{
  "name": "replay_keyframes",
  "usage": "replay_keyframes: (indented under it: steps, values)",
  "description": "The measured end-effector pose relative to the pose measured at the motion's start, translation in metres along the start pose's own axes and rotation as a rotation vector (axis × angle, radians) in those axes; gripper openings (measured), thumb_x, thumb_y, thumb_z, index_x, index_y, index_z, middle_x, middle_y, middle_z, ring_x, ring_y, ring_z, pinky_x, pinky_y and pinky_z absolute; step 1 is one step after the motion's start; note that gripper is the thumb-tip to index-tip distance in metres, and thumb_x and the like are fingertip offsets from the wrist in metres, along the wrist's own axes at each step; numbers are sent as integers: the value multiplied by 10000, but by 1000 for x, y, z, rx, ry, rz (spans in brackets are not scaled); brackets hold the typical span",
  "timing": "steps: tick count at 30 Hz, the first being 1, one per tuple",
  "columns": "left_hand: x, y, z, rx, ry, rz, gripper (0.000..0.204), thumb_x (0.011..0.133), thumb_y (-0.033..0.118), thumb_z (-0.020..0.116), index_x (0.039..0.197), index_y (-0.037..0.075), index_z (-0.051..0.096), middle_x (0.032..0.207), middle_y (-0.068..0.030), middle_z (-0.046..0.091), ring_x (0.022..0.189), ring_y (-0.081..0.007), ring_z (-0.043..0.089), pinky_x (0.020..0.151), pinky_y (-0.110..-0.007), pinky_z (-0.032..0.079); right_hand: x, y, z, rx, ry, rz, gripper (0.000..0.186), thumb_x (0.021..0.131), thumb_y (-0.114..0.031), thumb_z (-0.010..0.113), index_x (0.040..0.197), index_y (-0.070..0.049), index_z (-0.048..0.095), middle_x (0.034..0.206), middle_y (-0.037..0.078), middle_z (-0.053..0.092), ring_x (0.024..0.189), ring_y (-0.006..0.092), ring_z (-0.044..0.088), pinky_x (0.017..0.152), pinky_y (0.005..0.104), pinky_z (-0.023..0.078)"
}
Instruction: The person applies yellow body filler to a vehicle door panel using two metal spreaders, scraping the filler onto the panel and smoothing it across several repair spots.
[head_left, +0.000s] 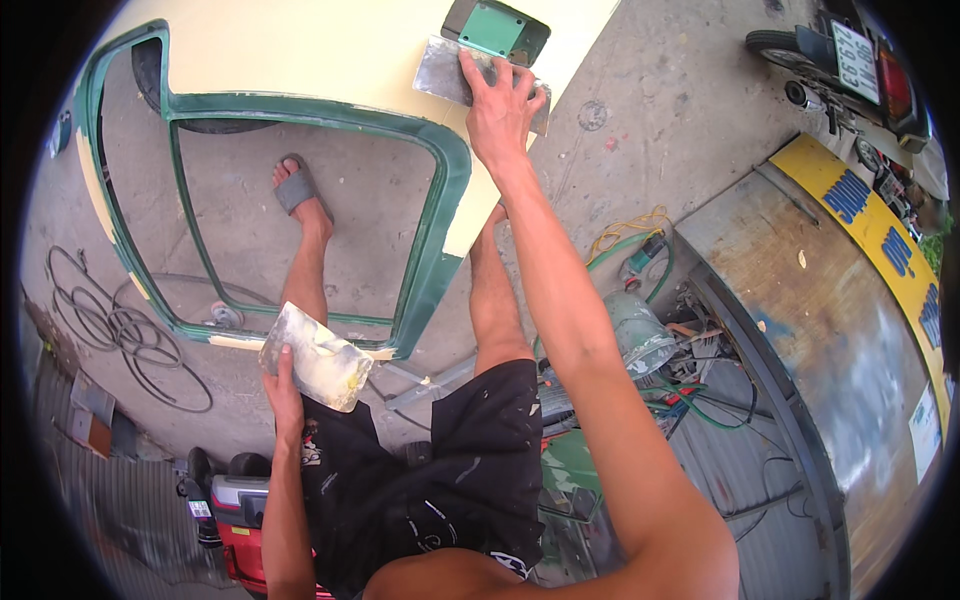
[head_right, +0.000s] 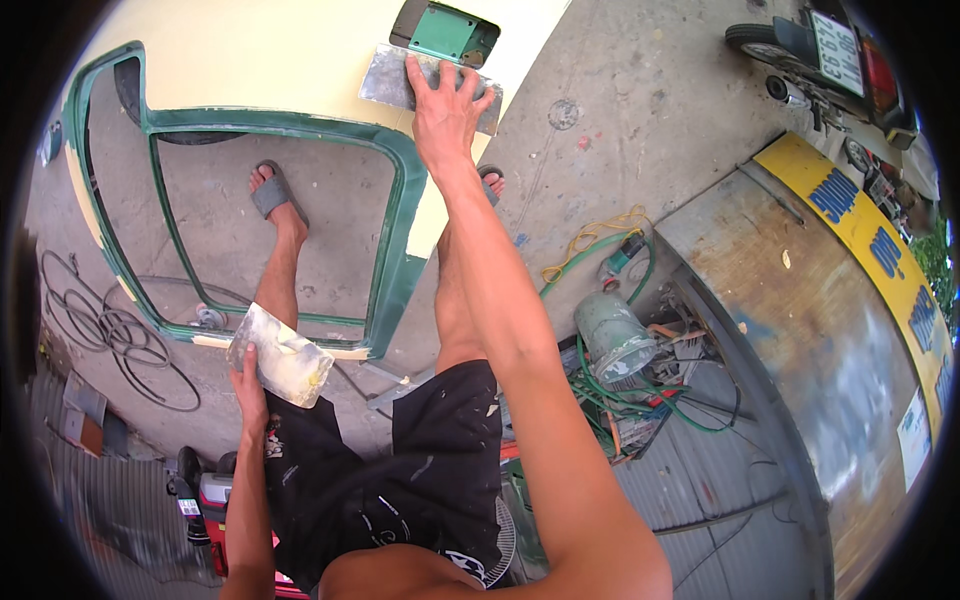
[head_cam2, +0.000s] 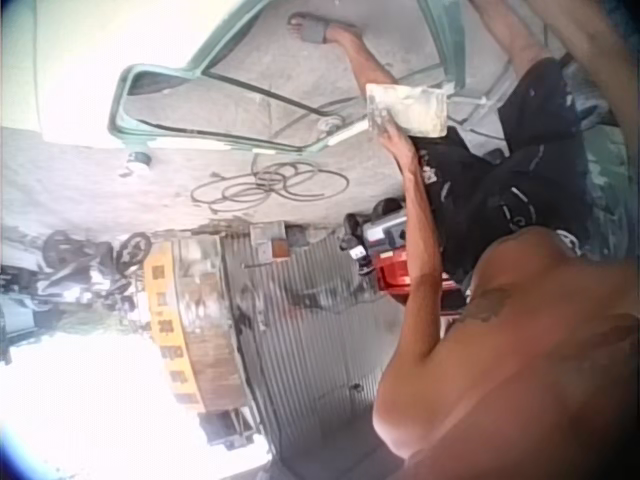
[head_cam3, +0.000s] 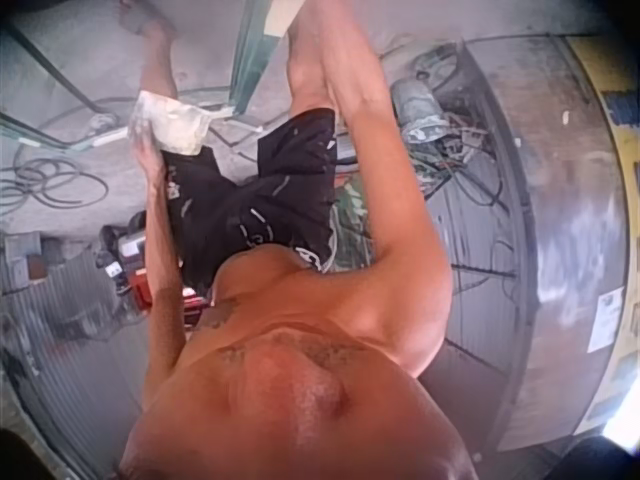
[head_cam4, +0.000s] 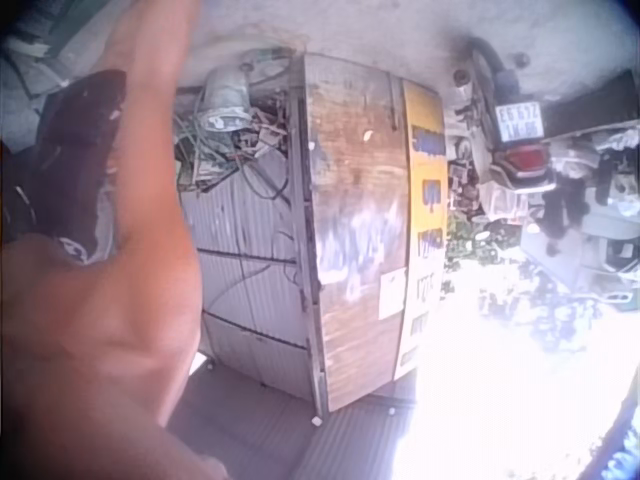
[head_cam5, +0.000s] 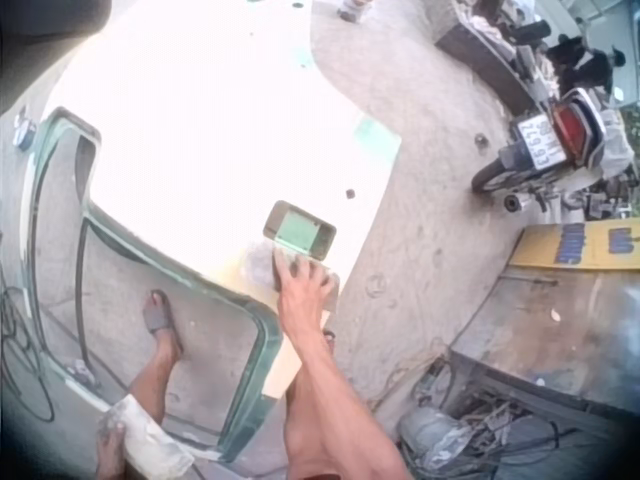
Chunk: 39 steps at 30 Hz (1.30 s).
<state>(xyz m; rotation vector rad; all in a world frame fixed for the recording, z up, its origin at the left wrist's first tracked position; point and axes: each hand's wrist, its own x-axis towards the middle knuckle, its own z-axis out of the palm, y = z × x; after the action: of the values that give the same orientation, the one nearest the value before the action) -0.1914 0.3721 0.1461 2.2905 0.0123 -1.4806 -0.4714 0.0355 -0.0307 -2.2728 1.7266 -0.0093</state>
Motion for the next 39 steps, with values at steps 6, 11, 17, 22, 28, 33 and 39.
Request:
replay_keyframes:
  steps: [6,11,17,22,28,33,39]
  values:
    - [0,3,2,13,12,41,584,956,373,609,1253,-126,546,1223,-165,602,1093,-214,562,975,-342,416,5,-3,7,2,4,14,671,802,14,592,1393,-296,518,1315,147,479,1213,405,409,992,685,288]
    - [0,3,2,24,45,8,578,954,374,610,1243,-123,558,1220,-165,608,1094,-217,565,976,-343,416,-27,-28,12,5,-41,81,670,792,16,598,1387,-281,522,1283,163,475,1183,389,411,968,685,295]
    - [-1,6,6,-14,-39,13,588,953,376,613,1270,-114,540,1251,-171,590,1130,-225,553,992,-342,410,-99,-71,23,61,-158,109,690,790,17,590,1407,-276,498,1297,170,453,1220,389,393,980,688,276]
    - [-5,5,6,-9,67,81,492,988,316,571,1255,-97,551,1207,-136,609,1101,-203,561,976,-333,417,-88,-42,-9,52,-114,93,798,736,78,567,1428,-311,487,1315,171,439,1217,376,401,1017,641,279]
    - [3,-5,4,-18,-24,63,554,971,349,591,1299,-94,527,1262,-143,590,1136,-210,552,999,-336,406,-40,40,-21,21,-72,163,705,789,32,533,1414,-294,520,1301,174,480,1223,382,407,1019,597,306]
    - [2,-6,4,-4,-5,54,540,975,336,590,1284,-103,532,1252,-150,593,1128,-207,556,989,-335,413,-22,58,-28,537,-52,677,581,873,-138,592,1444,-181,490,1268,191,493,1174,396,435,1026,550,346]
    - [2,-9,1,-19,-8,27,531,980,318,589,1278,-117,528,1252,-157,593,1124,-210,560,983,-337,419,-13,46,-10,1213,125,963,568,854,-76,595,1415,-101,517,1148,207,582,1098,365,588,1025,424,419]
